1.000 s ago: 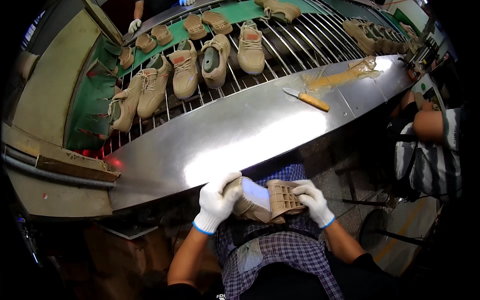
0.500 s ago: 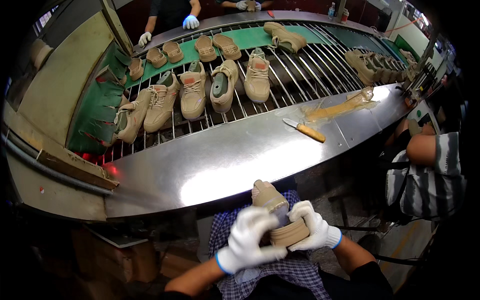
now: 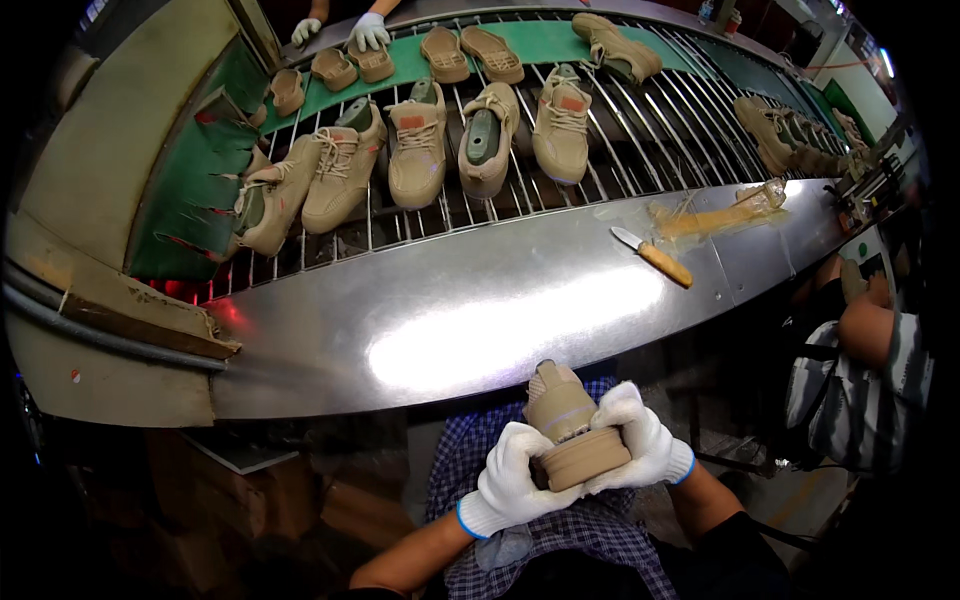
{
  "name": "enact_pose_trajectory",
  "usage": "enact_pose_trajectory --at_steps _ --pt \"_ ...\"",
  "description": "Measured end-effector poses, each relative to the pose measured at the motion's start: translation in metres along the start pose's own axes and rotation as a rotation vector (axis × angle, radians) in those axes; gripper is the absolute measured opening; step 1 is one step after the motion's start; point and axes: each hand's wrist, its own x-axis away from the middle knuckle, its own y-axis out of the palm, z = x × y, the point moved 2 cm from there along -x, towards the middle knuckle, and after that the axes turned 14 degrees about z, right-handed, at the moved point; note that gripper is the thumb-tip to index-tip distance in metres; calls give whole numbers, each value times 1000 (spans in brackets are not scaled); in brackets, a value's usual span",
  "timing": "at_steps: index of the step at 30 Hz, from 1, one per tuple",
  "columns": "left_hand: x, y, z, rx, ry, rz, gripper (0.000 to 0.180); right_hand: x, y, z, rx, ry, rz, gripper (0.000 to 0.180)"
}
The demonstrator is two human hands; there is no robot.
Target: The person cleans and finishes footwear on an assembly line by using a small tool to scrape edges, wiping the surfaces with a cloth, and placing them back onto a conveyor.
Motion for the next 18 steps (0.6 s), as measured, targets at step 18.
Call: enact_pose_trajectory --at_steps 18 --pt "2 -3 -40 417 -436 -100 112 -2 -6 15 179 520 -193 122"
